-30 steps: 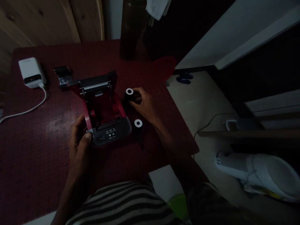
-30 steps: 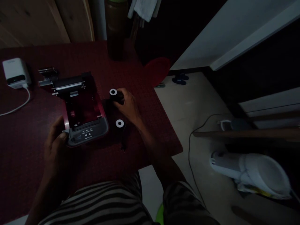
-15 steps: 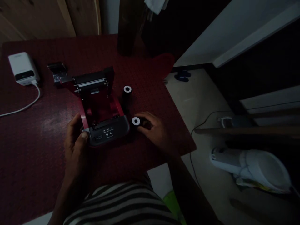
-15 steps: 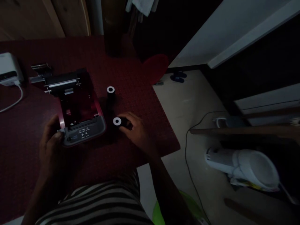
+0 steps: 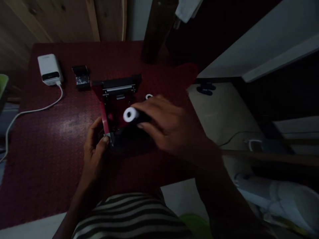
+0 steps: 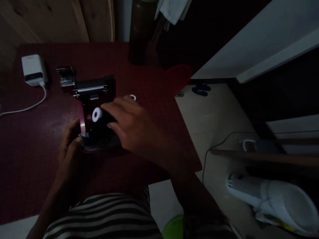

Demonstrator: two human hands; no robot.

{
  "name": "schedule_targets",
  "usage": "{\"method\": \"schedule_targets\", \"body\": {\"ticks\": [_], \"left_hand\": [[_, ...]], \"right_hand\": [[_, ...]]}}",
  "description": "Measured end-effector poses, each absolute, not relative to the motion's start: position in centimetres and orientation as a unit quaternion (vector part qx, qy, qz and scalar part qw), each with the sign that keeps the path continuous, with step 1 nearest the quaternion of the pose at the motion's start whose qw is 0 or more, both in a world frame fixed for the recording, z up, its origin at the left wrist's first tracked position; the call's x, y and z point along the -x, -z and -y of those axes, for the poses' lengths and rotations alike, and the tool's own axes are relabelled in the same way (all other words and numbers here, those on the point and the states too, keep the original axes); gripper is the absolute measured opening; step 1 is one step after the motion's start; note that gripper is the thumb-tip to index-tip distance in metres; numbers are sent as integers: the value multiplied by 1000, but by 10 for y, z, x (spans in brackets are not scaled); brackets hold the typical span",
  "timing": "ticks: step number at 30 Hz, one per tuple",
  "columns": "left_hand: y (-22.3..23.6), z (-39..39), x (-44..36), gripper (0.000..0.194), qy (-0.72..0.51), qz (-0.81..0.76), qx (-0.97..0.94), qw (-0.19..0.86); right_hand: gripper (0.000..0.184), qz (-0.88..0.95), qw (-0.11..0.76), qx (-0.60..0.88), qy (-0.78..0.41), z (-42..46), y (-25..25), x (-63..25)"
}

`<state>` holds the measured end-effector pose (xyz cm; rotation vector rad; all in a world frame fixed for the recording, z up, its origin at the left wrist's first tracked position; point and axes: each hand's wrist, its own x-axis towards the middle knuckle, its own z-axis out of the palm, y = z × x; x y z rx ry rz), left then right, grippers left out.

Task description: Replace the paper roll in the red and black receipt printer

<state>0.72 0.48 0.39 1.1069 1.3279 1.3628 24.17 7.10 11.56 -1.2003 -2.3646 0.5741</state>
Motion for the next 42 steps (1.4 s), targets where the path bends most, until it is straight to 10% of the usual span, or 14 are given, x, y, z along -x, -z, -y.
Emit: {"method": "schedule_targets", "body": {"ticks": [12,42], "left_hand": [[-9,-4,-7,53,-543,-528,-452,472],[-4,-6,-6,52,-555,-520,-448,470]], "right_hand": [[40,888,-57,439,-127,-116,-92,-170],[30,921,59,283,-262,-129,-81,-207]]}}
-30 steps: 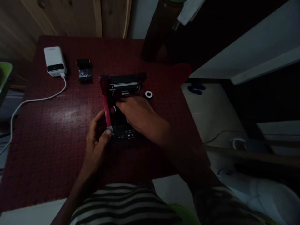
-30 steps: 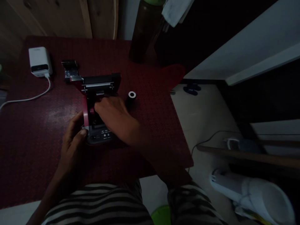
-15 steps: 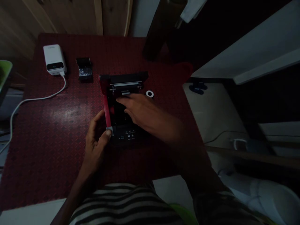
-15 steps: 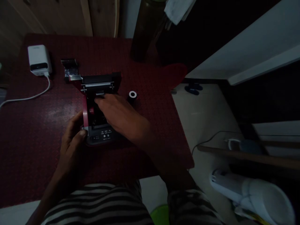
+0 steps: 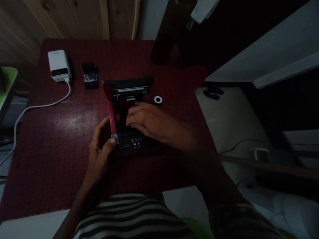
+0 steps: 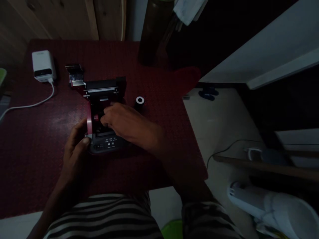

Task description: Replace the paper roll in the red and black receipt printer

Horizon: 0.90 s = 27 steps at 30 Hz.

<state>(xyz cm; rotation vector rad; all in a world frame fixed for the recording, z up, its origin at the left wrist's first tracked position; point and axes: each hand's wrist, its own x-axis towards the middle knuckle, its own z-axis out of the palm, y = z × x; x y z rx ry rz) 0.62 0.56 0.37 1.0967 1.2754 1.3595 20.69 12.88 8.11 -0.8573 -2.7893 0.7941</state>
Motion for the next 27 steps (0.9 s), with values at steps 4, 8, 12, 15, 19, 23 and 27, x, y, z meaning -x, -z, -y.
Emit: {"method": "schedule_targets", "body": {"ticks": [4,8,12,15,19,23,27], "left_hand": [[-7,0,-5,55,-541,-551,-433,465],[-21,-7,3,58,-521,-591,-451,420],[-37,-55,16,63,-533,-593,-500,338],[-45,-99,16,63,-551,-573,-523,306],[-52,-125,0,59,-566,-569,-499,328],[-55,-118,-7,37,-584,-556,-471,358],[-54,-92,1,28,-551,-566,-473,390]], "right_hand": [[22,911,119,292,-267,-125,-79,-213],[16,892,221,295,-262,-114,-69,-221],[17,888,280,295,-216,-103,-56,-224],[20,888,301,294,-187,-96,-49,-222],[29,887,322,309,-116,-84,-45,-218],[31,875,361,322,10,-70,-45,-213],[26,857,379,344,50,-53,-49,-212]]}}
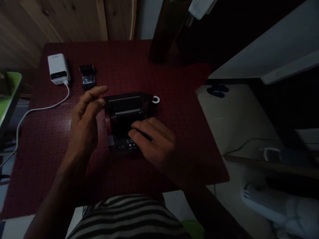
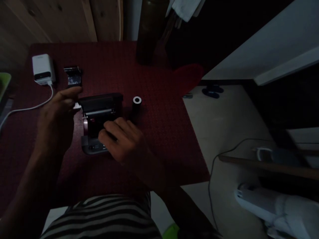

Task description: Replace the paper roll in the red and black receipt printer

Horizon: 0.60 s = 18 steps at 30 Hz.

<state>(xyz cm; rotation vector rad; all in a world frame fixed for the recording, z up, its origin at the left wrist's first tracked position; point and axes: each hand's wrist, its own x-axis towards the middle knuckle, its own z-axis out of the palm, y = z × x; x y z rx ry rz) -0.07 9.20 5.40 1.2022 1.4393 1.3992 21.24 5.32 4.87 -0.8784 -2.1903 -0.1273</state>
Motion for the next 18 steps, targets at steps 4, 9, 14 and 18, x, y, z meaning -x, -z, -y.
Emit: {"method": "schedule_targets", "body": {"ticks": [4,9,14,18], "left_hand": [[-43,-59,0,70,-555,-587,-392,440],[-33,-34,-10,69,-512,-574,-345,538],[-31,-30,-10,62,-513,-567,-367,530],[-28,-30,-9,62,-514,-565,-382,520]], "right_hand": [[23,840,376,384,73,-42,-50,-214],[20,839,389,381,0,-41,-47,-216],[14,838,361,403,-74,-38,-52,-214],[14,833,358,413,-88,-34,-53,-211]]}}
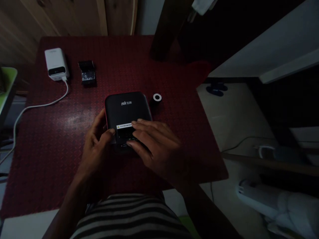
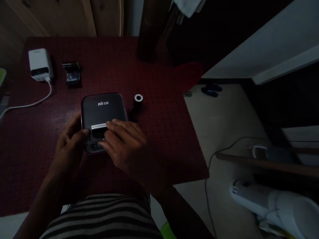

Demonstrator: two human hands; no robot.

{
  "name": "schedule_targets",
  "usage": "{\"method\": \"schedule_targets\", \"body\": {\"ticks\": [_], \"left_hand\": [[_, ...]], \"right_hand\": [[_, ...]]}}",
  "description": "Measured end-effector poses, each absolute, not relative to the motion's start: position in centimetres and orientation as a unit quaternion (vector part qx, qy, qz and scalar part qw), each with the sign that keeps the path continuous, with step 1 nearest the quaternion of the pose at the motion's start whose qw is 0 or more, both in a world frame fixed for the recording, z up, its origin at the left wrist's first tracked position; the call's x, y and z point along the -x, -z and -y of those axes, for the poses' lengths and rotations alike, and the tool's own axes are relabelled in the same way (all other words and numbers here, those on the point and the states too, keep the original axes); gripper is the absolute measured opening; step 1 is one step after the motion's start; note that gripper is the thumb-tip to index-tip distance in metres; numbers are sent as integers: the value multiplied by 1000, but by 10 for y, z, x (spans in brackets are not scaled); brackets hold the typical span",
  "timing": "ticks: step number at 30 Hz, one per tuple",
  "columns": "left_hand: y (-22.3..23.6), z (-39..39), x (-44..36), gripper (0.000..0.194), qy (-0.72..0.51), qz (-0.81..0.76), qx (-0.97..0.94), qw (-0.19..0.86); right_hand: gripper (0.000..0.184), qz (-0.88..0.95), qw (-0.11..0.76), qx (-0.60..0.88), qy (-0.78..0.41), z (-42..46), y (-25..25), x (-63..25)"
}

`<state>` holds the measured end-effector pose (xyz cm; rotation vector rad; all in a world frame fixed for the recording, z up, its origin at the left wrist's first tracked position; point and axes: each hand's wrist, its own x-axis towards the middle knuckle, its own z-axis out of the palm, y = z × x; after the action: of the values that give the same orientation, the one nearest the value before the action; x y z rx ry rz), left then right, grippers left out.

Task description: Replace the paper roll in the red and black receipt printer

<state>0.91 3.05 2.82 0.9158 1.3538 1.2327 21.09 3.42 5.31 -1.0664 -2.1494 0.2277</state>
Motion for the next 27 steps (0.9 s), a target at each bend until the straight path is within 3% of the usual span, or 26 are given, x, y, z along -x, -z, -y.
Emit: {"method": "schedule_targets", "body": {"ticks": [5,11,21,27], "left_hand": [[-21,-24,-8,61,-529,-548,-371,532],[-18,-7,-3,57,-521,-558,-376,525],[-36,-9,-12,45,-501,-602,-394,481],[-35,-7,-11,48,-495,-606,-392,483]], "right_hand": [[11,820,381,410,-118,-32,-50,-215],[28,726,442,510,-135,-18,-39,-233],[32,671,421,578,-195,2,-20,-227],[31,673,421,576,-198,-1,-19,-229]]}}
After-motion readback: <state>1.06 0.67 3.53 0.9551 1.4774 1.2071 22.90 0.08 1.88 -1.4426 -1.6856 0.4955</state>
